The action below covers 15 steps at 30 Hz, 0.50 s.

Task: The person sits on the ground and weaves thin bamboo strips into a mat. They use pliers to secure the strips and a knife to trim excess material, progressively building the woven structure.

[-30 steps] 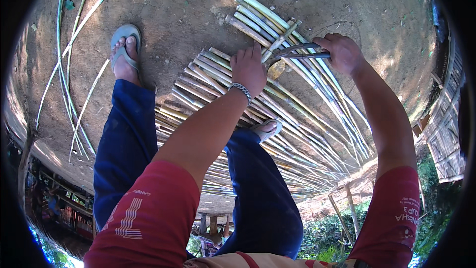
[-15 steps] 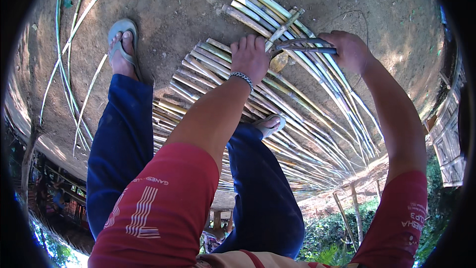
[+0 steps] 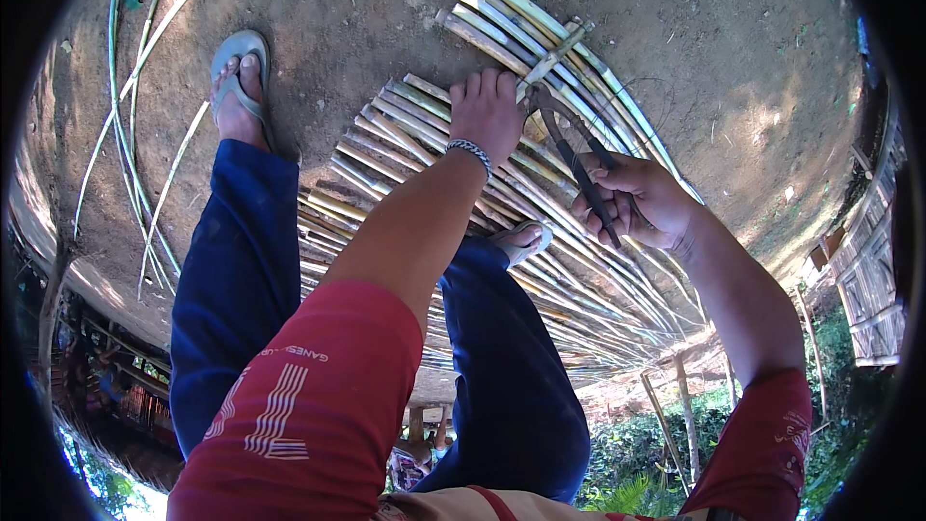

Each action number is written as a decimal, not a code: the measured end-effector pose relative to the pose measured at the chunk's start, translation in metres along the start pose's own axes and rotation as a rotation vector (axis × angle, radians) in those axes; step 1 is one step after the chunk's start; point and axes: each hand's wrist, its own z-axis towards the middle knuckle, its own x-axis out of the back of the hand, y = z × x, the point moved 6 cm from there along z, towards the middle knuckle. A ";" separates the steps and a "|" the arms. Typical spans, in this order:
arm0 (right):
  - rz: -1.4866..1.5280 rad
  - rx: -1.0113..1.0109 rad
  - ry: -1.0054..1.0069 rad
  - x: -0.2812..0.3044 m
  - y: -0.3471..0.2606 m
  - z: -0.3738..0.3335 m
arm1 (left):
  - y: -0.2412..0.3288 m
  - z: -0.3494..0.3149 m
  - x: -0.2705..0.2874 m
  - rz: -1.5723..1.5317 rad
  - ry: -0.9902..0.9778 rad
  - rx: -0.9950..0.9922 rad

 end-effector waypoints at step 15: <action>-0.483 -0.049 0.278 -0.006 -0.045 -0.017 | 0.095 -0.016 -0.007 -2.422 0.027 1.188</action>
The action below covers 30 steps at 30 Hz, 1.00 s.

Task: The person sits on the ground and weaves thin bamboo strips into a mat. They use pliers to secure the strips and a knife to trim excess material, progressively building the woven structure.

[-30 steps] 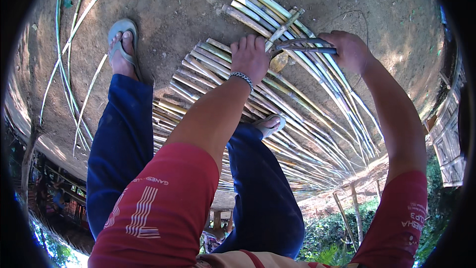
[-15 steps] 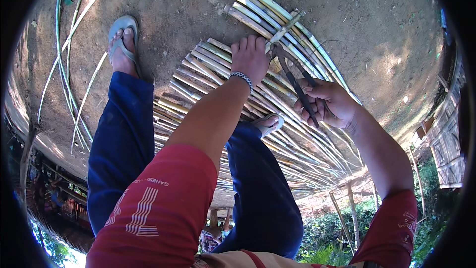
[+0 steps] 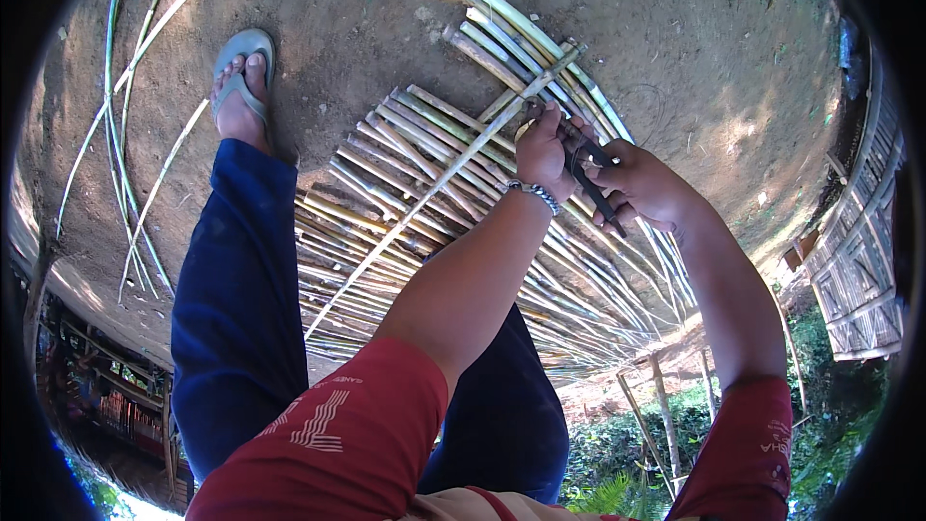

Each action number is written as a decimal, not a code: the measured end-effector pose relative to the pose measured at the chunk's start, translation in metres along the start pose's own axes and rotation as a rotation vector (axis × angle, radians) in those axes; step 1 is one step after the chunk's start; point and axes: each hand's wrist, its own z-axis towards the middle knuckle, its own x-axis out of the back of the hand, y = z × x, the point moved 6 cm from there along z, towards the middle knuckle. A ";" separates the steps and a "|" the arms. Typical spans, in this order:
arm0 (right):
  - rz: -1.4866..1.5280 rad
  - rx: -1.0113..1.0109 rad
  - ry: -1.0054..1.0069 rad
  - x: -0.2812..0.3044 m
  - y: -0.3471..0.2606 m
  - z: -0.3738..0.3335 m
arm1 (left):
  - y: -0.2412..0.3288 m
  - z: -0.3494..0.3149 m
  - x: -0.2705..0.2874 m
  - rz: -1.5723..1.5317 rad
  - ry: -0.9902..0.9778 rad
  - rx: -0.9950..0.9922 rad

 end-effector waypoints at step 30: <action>-1.446 0.392 0.570 0.053 -0.061 0.011 | -0.010 0.046 -0.015 0.226 0.148 0.023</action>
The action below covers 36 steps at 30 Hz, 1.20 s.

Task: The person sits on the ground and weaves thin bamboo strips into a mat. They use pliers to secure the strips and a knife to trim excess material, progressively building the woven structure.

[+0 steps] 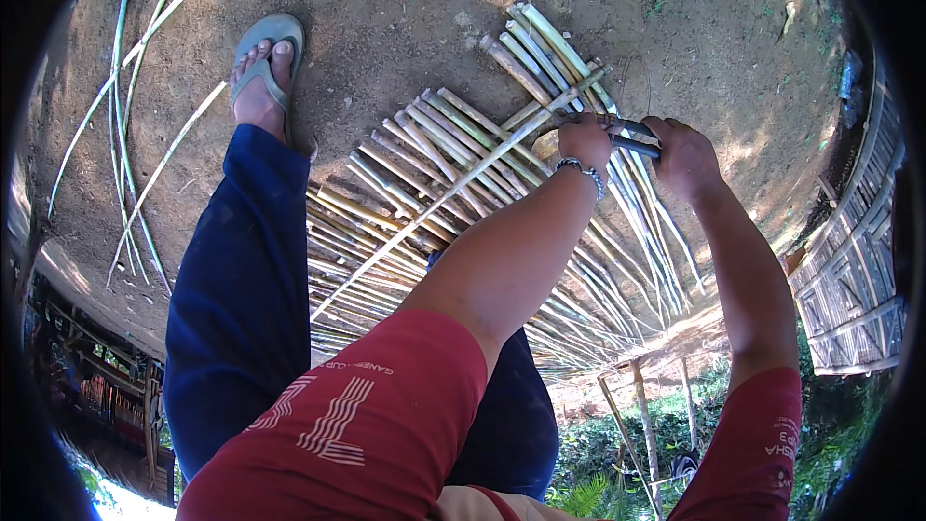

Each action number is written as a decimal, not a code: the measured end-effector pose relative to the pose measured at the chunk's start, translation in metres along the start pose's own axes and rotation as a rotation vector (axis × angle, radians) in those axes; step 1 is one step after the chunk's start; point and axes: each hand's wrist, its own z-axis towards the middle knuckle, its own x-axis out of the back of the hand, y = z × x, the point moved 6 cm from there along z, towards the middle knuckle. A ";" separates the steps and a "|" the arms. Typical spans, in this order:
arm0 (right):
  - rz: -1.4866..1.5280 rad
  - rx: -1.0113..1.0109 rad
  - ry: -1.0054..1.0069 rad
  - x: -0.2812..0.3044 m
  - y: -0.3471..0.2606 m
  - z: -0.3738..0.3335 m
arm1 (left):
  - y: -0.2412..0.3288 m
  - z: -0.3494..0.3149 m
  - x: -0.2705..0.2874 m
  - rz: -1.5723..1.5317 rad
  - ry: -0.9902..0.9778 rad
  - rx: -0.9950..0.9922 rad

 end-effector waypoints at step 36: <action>-0.119 -0.099 -0.136 -0.002 -0.015 -0.010 | 0.003 0.008 -0.004 0.344 0.243 0.051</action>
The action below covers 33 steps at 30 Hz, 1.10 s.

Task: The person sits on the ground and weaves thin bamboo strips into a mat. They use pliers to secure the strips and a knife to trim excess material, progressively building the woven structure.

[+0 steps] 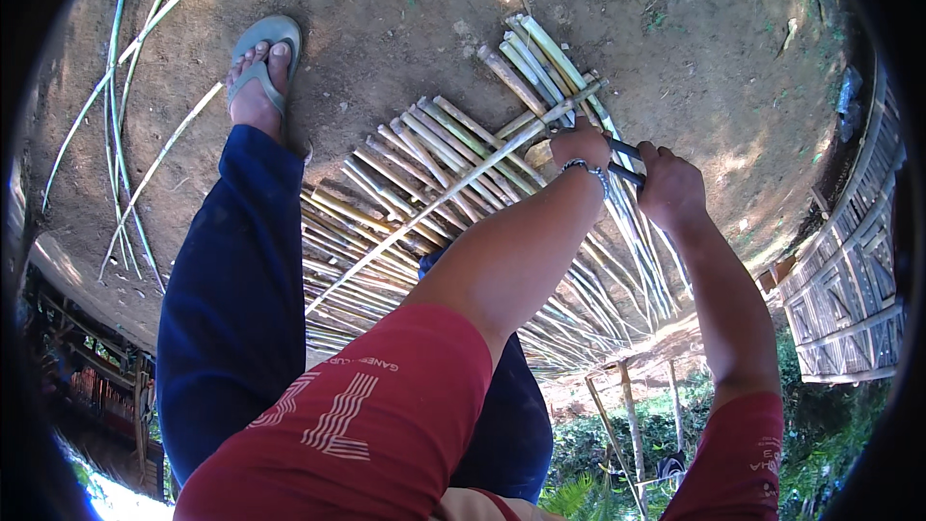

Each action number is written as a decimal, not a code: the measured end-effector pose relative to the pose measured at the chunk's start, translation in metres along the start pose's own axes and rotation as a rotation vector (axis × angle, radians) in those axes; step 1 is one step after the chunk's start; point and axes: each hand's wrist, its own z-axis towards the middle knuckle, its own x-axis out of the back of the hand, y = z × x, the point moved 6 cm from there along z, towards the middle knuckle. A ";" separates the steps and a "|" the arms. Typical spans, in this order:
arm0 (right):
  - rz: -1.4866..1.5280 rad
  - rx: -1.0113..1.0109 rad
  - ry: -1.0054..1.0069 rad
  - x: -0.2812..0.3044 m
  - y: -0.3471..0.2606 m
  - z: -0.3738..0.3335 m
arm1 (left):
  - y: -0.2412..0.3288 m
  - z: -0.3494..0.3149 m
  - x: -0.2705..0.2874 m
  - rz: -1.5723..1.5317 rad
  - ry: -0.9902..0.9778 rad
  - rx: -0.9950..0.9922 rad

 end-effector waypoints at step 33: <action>0.028 0.111 0.168 -0.011 0.006 0.019 | 0.006 0.059 -0.017 1.373 0.117 -0.309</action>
